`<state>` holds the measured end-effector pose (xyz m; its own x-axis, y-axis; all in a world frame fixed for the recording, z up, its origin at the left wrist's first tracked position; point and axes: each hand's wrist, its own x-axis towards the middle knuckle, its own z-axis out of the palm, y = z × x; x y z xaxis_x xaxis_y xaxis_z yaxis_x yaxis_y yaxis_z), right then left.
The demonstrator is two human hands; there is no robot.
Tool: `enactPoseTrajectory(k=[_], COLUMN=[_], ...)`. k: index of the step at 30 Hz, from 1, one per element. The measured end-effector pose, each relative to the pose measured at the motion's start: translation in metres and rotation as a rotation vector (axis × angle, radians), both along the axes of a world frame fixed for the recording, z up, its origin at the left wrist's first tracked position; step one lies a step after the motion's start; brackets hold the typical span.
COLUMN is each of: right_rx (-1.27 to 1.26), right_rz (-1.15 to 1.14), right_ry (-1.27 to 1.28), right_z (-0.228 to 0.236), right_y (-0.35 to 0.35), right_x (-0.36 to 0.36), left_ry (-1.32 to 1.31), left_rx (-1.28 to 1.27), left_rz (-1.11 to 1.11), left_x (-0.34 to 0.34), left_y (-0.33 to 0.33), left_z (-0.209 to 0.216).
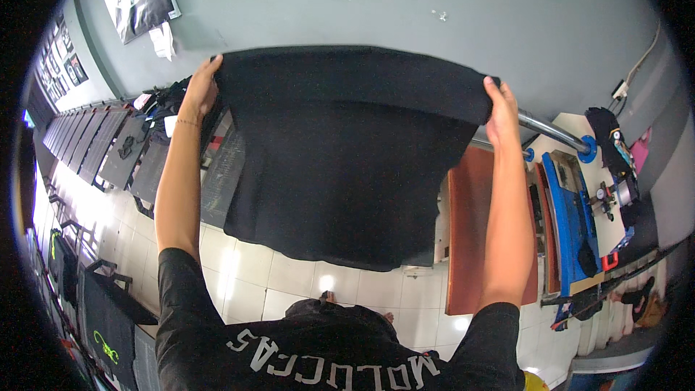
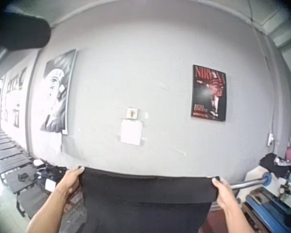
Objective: The person places black garment pieces onto a heat press, covers them with paper, and operates the press; they also fold and organize the garments across a workspace.
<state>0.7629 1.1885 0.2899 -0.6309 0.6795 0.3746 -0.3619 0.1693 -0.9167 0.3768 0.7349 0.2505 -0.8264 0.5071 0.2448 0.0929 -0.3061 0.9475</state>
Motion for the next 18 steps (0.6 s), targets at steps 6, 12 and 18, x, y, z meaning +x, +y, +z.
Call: enactPoseTrajectory(k=[6,12,18], right_rx=[0.045,-0.155,-0.572], right_rz=[-0.038,-0.239,-0.111], right_ry=[0.09,-0.176,-0.335], right_z=[0.061,-0.019,-0.201], right_y=[-0.074,-0.188,-0.231], right_x=[0.02,0.086,0.128], left_ry=[0.12,-0.05,-0.375], left_rx=[0.204,0.089,-0.316], left_rz=[0.021,0.046,0.005], left_x=[0.017,0.073,0.117], left_y=[-0.045,-0.145,-0.187], left_z=[0.053,-0.06,-0.197])
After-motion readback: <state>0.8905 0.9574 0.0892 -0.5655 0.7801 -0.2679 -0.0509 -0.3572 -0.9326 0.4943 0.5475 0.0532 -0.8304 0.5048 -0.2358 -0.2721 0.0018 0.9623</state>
